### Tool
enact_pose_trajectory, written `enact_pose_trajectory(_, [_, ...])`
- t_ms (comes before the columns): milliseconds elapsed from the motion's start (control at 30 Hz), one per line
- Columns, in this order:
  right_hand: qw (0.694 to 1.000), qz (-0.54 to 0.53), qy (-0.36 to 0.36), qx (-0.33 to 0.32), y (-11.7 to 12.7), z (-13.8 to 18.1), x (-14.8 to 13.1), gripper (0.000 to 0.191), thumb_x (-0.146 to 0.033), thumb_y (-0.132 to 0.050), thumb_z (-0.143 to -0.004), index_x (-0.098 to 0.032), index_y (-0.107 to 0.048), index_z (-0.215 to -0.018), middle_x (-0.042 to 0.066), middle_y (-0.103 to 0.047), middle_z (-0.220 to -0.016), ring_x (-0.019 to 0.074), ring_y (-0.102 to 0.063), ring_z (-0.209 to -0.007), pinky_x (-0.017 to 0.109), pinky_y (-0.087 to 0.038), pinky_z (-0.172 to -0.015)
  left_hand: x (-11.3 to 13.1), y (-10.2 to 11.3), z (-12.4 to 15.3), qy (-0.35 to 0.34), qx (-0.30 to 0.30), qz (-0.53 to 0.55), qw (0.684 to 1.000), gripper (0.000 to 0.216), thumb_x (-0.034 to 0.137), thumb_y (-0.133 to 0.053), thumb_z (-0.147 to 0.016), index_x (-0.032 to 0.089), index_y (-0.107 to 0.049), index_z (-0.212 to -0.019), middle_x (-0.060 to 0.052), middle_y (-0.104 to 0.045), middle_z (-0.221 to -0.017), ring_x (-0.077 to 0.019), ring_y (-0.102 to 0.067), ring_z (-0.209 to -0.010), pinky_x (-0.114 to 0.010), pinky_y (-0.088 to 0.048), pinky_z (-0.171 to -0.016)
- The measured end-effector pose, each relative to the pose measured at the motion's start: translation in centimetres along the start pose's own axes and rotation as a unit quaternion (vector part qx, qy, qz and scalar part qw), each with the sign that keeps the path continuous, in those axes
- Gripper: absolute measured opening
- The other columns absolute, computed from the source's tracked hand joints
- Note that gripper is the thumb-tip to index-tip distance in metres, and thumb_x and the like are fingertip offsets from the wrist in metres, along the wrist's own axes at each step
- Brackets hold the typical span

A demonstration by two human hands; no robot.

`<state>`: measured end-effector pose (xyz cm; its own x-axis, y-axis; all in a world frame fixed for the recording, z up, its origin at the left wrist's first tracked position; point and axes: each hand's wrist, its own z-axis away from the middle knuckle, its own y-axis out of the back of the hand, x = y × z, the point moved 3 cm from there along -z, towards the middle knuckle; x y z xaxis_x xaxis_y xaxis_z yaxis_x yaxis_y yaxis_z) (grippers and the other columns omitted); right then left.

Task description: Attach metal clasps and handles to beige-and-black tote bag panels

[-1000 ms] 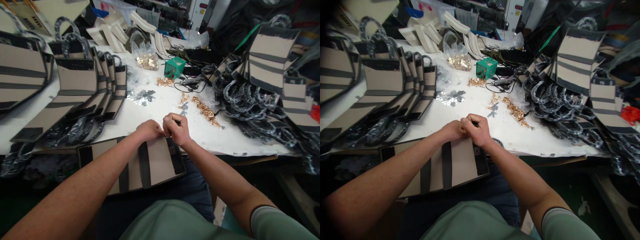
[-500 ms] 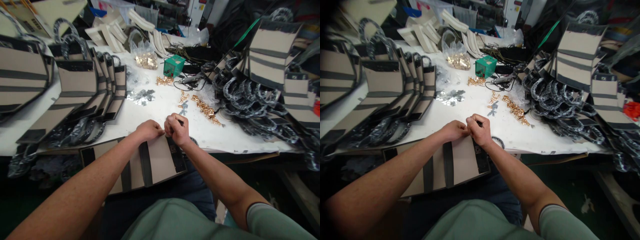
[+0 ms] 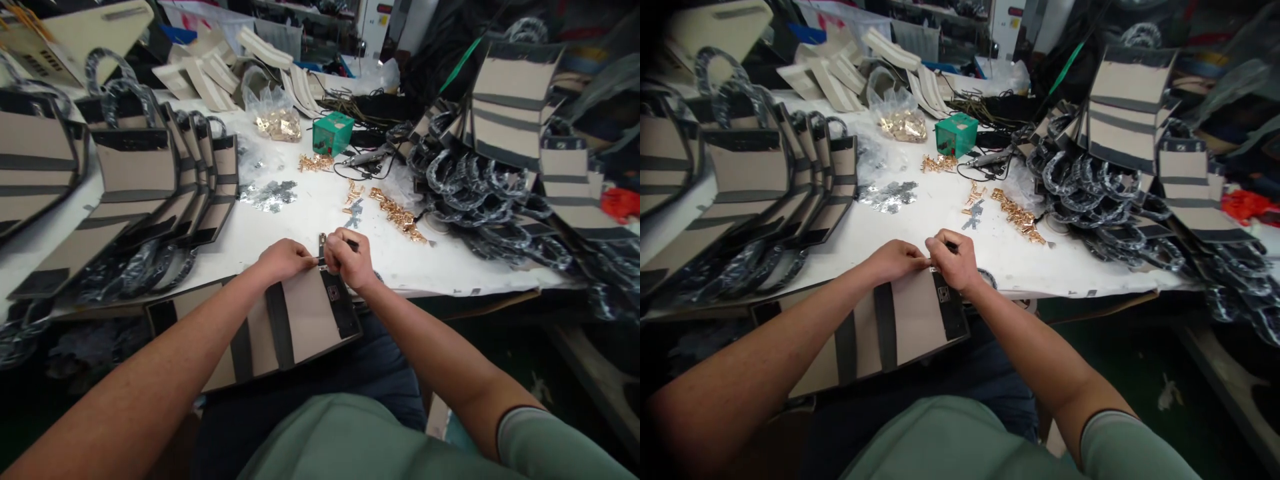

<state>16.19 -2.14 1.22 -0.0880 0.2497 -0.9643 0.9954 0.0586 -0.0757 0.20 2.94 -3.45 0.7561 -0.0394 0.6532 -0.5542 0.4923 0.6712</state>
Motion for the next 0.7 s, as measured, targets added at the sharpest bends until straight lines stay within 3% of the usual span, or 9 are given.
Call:
enact_pose_trajectory(100, [1.000, 0.002, -0.004, 0.005, 0.4, 0.0, 0.3, 0.046, -0.053, -0.062, -0.090, -0.023, -0.046, -0.060, -0.006, -0.047, -0.046, 0.0103, -0.039, -0.041, 0.027, -0.034, -0.046, 0.5, 0.3, 0.6, 0.002, 0.034, -0.019, 0.999, 0.034, 0.052, -0.068, -0.076, 0.020, -0.075, -0.083, -0.004, -0.074, -0.082, -0.0219, -0.065, -0.078, -0.030, -0.044, -0.068])
enact_pose_trajectory(167, [1.000, 0.003, -0.001, 0.007, 0.5, -0.1, 0.4, 0.046, -0.054, -0.062, -0.090, -0.023, -0.046, -0.060, -0.006, -0.047, -0.046, 0.0102, -0.039, -0.042, 0.027, -0.035, -0.048, 1.2, 0.4, 2.2, -0.020, 0.106, -0.060, 0.992, 0.035, 0.050, -0.069, -0.078, 0.021, -0.074, -0.097, -0.006, -0.075, -0.097, -0.0243, -0.067, -0.087, -0.033, -0.048, -0.075])
enact_pose_trajectory(233, [1.000, 0.001, 0.002, 0.007, 0.4, -0.1, 0.4, 0.047, -0.055, -0.063, -0.089, -0.023, -0.045, -0.060, -0.006, -0.047, -0.046, 0.0101, -0.039, -0.043, 0.026, -0.035, -0.049, 2.3, 0.1, 4.9, -0.078, 0.200, -0.110, 0.971, 0.036, 0.045, -0.065, -0.084, 0.021, -0.070, -0.112, -0.008, -0.072, -0.113, -0.0265, -0.065, -0.101, -0.037, -0.050, -0.089])
enact_pose_trajectory(300, [1.000, -0.005, 0.002, 0.003, 0.4, -0.1, 0.3, 0.046, -0.054, -0.063, -0.089, -0.023, -0.045, -0.060, -0.007, -0.047, -0.046, 0.0100, -0.039, -0.043, 0.026, -0.035, -0.049, 3.4, -1.2, 8.1, -0.166, 0.255, -0.149, 0.941, 0.036, 0.040, -0.058, -0.092, 0.022, -0.066, -0.121, -0.010, -0.067, -0.126, -0.0275, -0.060, -0.117, -0.041, -0.045, -0.103])
enact_pose_trajectory(400, [1.000, -0.007, -0.004, -0.009, 0.3, -0.1, 0.3, 0.046, -0.054, -0.064, -0.088, -0.023, -0.046, -0.061, -0.007, -0.047, -0.046, 0.0097, -0.039, -0.043, 0.025, -0.035, -0.048, 4.2, -4.4, 11.9, -0.266, 0.206, -0.201, 0.920, 0.045, 0.049, -0.058, -0.093, 0.024, -0.064, -0.130, -0.011, -0.057, -0.144, -0.0309, -0.049, -0.134, -0.049, -0.037, -0.115])
enact_pose_trajectory(500, [1.000, -0.010, -0.008, -0.011, 0.3, -0.2, 0.3, 0.044, -0.053, -0.064, -0.088, -0.023, -0.045, -0.061, -0.007, -0.047, -0.045, 0.0095, -0.038, -0.041, 0.025, -0.033, -0.047, 4.1, -6.5, 13.1, -0.279, 0.142, -0.237, 0.920, 0.065, 0.063, -0.061, -0.087, 0.026, -0.058, -0.140, -0.012, -0.049, -0.153, -0.0343, -0.041, -0.142, -0.053, -0.029, -0.120])
enact_pose_trajectory(700, [1.000, 0.004, -0.004, -0.015, 0.3, -0.2, 0.1, 0.044, -0.050, -0.064, -0.088, -0.022, -0.046, -0.061, -0.007, -0.046, -0.046, 0.0094, -0.037, -0.043, 0.025, -0.033, -0.047, 4.0, -6.8, 12.6, -0.271, 0.094, -0.276, 0.917, 0.074, 0.068, -0.062, -0.083, 0.025, -0.055, -0.143, -0.011, -0.045, -0.157, -0.0347, -0.040, -0.143, -0.055, -0.025, -0.122])
